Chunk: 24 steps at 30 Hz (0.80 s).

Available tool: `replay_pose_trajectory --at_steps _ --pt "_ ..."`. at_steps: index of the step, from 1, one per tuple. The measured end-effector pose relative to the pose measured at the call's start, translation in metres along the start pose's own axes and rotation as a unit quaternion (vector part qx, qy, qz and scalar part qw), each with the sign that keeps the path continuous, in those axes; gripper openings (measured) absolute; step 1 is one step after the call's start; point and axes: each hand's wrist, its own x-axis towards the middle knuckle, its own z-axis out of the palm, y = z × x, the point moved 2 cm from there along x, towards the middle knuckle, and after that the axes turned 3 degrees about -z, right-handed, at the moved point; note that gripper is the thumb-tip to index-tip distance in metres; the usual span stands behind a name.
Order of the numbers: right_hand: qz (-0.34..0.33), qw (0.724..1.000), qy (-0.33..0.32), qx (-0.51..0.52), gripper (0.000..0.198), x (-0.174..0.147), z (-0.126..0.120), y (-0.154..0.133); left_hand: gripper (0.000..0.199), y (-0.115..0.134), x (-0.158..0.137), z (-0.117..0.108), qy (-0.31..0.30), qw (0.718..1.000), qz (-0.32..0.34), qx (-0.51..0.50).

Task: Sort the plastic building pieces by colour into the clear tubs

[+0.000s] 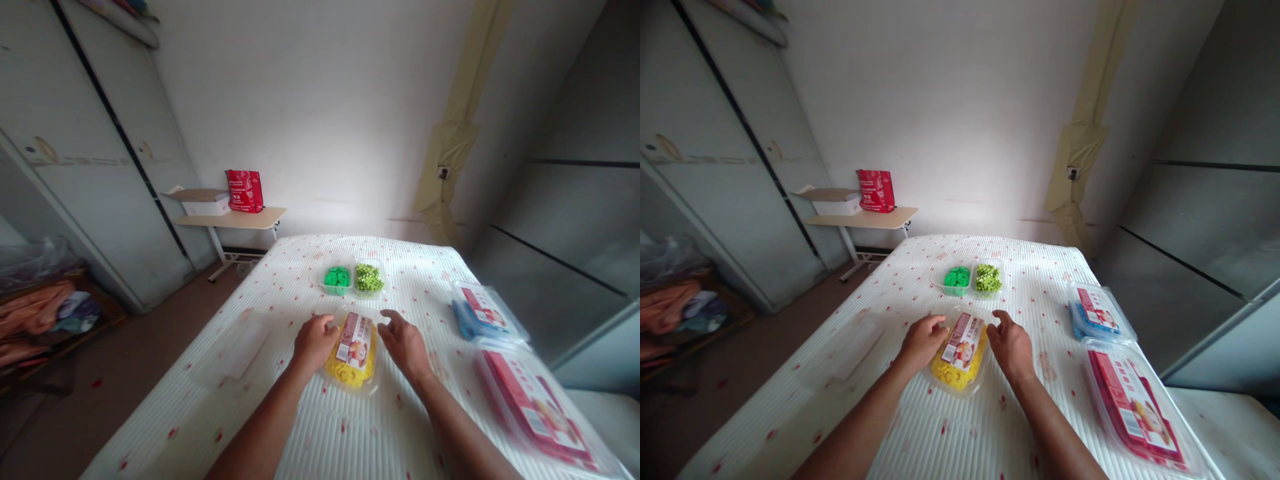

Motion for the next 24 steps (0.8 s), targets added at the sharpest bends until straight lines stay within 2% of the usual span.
replay_pose_trajectory --at_steps 3,7,10,13,15,18,21,24 --pt "0.007 1.000 -0.001 0.012 0.035 -0.001 0.001 0.000 0.036 -0.008 0.006 0.004 -0.020 0.996 -0.024 -0.084" --pt "0.048 0.995 0.021 0.088 0.046 0.001 0.002 0.004 0.042 -0.005 0.008 -0.003 -0.079 0.970 -0.093 -0.212" --pt "0.107 0.982 0.012 0.158 0.046 0.005 0.004 0.011 0.045 0.004 0.014 -0.012 -0.106 0.957 -0.115 -0.243" --pt "0.138 0.963 -0.001 0.232 0.035 0.007 0.006 0.012 0.032 0.013 0.027 -0.013 -0.105 0.959 -0.101 -0.243" --pt "0.143 0.951 -0.006 0.273 0.032 0.008 0.007 0.011 0.029 0.015 0.037 -0.007 -0.101 0.956 -0.106 -0.252" --pt "0.158 0.935 -0.019 0.316 0.035 0.009 0.010 0.008 0.026 0.014 0.047 0.009 -0.108 0.938 -0.115 -0.309" --pt "0.174 0.921 -0.026 0.347 0.031 0.011 0.013 0.007 0.021 0.009 0.052 0.022 -0.115 0.921 -0.112 -0.356" --pt "0.180 0.914 -0.027 0.362 0.030 0.013 0.015 0.008 0.020 0.005 0.053 0.029 -0.109 0.916 -0.109 -0.370"
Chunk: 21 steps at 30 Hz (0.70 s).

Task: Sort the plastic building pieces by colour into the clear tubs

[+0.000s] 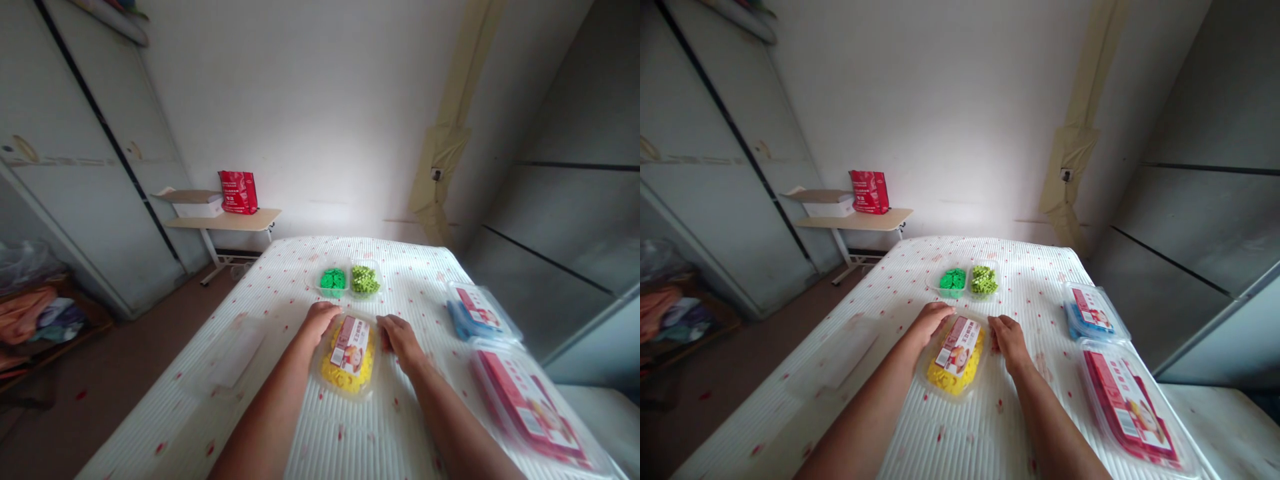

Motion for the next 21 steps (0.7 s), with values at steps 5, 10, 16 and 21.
replay_pose_trajectory --at_steps 5,10,16,21 --pt "-0.022 1.000 -0.003 0.013 0.030 0.002 0.000 0.002 0.020 -0.004 0.001 0.001 0.006 1.000 0.016 -0.024" --pt "-0.017 0.999 -0.015 0.036 0.030 0.003 0.001 0.006 0.020 -0.008 0.002 0.002 0.015 0.998 0.031 -0.054" --pt "-0.021 0.999 -0.016 0.046 0.031 0.007 0.002 0.011 0.017 -0.011 0.005 0.002 0.016 0.998 0.030 -0.055" --pt "-0.036 0.999 -0.016 0.032 0.032 0.008 0.003 0.012 0.017 -0.012 0.005 0.001 0.027 0.998 0.029 -0.051"
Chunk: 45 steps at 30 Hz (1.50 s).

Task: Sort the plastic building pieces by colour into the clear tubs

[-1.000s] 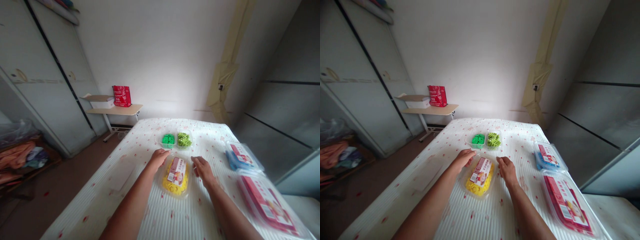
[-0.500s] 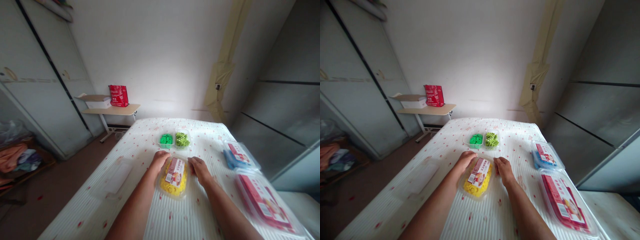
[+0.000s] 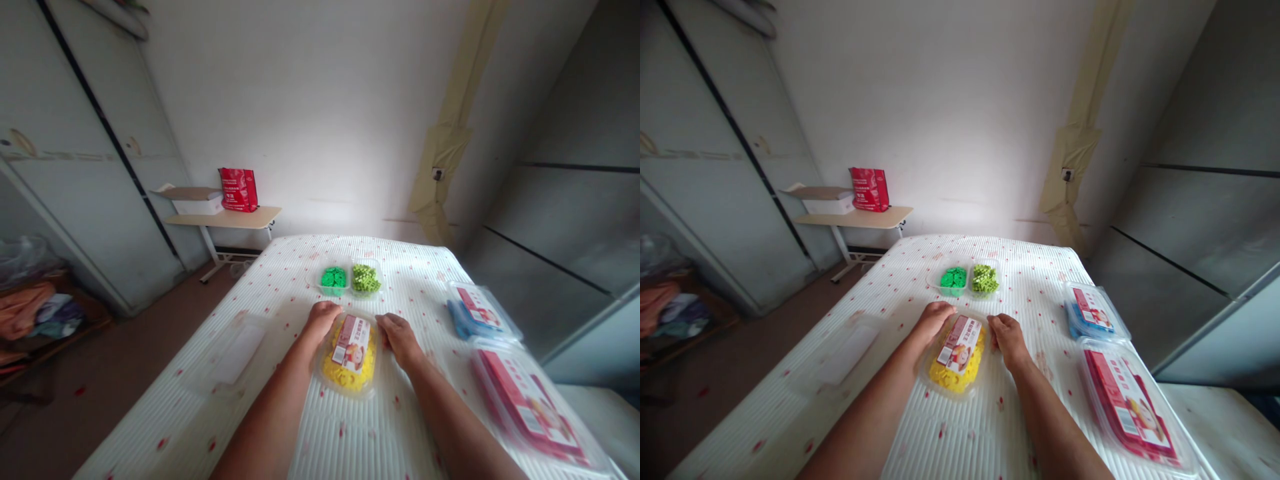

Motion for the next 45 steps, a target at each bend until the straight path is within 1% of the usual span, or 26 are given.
replay_pose_trajectory --at_steps 3,7,10,14,19,23,25,28,31,33,36,38,41,45 --pt "0.000 1.000 0.007 -0.017 0.032 -0.003 0.001 -0.003 0.018 -0.001 -0.001 -0.001 -0.002 1.000 0.000 0.000" --pt "-0.010 0.999 0.009 -0.035 0.033 -0.009 0.002 -0.010 0.022 0.000 -0.003 -0.002 -0.020 1.000 -0.002 -0.003" --pt "-0.017 0.999 0.005 -0.042 0.036 -0.011 0.000 -0.011 0.027 0.001 -0.006 -0.005 -0.037 0.999 -0.010 -0.027" --pt "0.028 0.999 -0.007 -0.033 0.036 -0.015 -0.004 -0.007 0.033 0.001 -0.013 -0.011 -0.057 0.997 -0.029 -0.052" --pt "0.066 0.996 -0.045 -0.034 0.027 -0.027 -0.005 -0.011 0.029 0.001 -0.028 -0.024 -0.063 0.997 -0.013 -0.037" --pt "0.097 0.993 -0.056 -0.027 0.024 -0.038 -0.006 -0.015 0.024 -0.001 -0.042 -0.032 -0.044 0.996 -0.044 -0.061" --pt "0.105 0.992 -0.065 -0.023 0.024 -0.043 -0.006 -0.014 0.022 -0.003 -0.050 -0.035 -0.039 0.996 -0.050 -0.062" --pt "0.100 0.992 -0.075 -0.019 0.025 -0.048 -0.006 -0.011 0.023 -0.007 -0.060 -0.035 -0.029 0.998 -0.022 -0.043" --pt "0.098 0.992 -0.079 -0.018 0.024 -0.051 -0.003 -0.005 0.025 -0.009 -0.065 -0.034 0.007 1.000 0.013 -0.007" --pt "0.099 0.992 -0.082 -0.010 0.024 -0.052 -0.001 -0.003 0.025 -0.010 -0.066 -0.033 0.025 1.000 0.015 0.011" --pt "0.108 0.990 -0.088 0.005 0.025 -0.054 0.000 -0.003 0.027 -0.010 -0.065 -0.032 0.017 1.000 0.003 0.013" --pt "0.119 0.988 -0.099 0.006 0.025 -0.056 0.000 -0.004 0.027 -0.010 -0.066 -0.032 0.018 1.000 -0.004 0.015" --pt "0.147 0.981 -0.122 -0.019 0.027 -0.062 0.000 -0.005 0.026 -0.008 -0.068 -0.031 0.043 0.999 0.002 0.021" --pt "0.194 0.972 -0.120 -0.060 0.030 -0.068 -0.001 -0.003 0.028 -0.006 -0.070 -0.029 0.064 0.998 0.018 0.017"
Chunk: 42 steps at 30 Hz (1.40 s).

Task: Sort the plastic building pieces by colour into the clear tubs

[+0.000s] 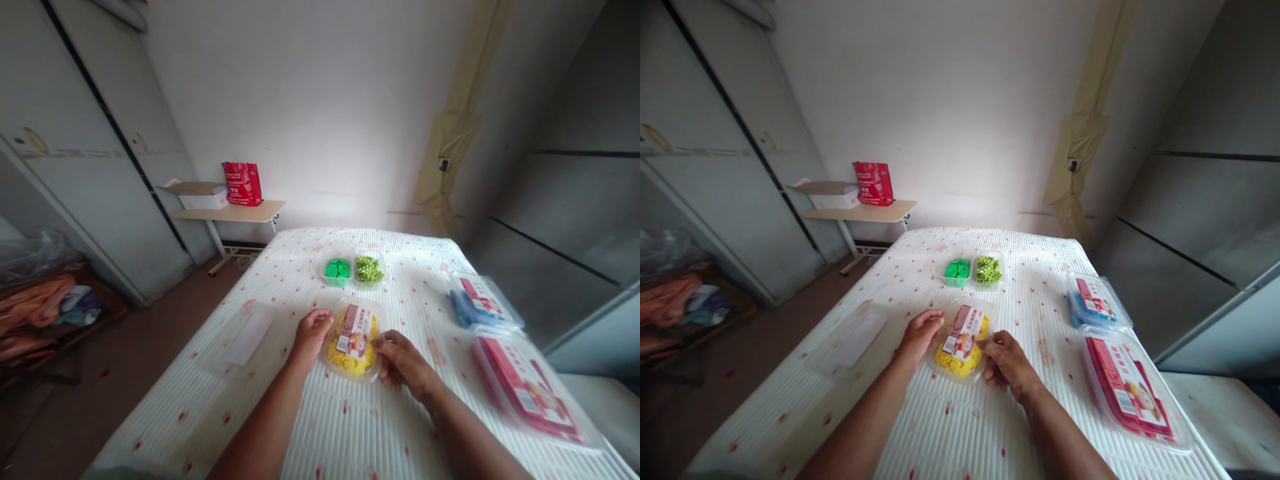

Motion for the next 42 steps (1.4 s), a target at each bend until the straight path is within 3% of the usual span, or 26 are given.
replay_pose_trajectory --at_steps 7,12,16,18,22,28,42 --pt "-0.008 1.000 -0.001 -0.016 0.028 0.000 0.000 0.001 0.017 0.001 0.002 -0.002 -0.042 0.992 0.106 0.053" --pt "-0.040 0.999 0.012 -0.028 0.027 0.001 0.001 0.003 0.036 0.006 -0.011 -0.010 -0.140 0.988 0.055 0.029" --pt "-0.042 0.998 0.007 -0.051 0.030 0.000 0.001 0.001 0.066 0.006 -0.028 -0.020 -0.283 0.959 0.016 -0.016" --pt "-0.045 0.998 0.007 -0.051 0.033 -0.004 0.001 -0.001 0.073 0.005 -0.033 -0.023 -0.309 0.951 0.008 -0.019" --pt "-0.035 0.999 -0.015 -0.025 0.037 -0.018 0.005 -0.001 0.075 0.002 -0.036 -0.025 -0.303 0.953 0.014 -0.005" --pt "0.009 0.996 -0.066 0.064 0.028 -0.036 0.013 0.010 0.075 0.003 -0.036 -0.024 -0.281 0.959 0.022 0.026" --pt "-0.021 0.989 -0.053 0.134 0.028 -0.040 0.023 0.016 0.077 0.005 -0.036 -0.023 -0.268 0.963 0.023 0.026"
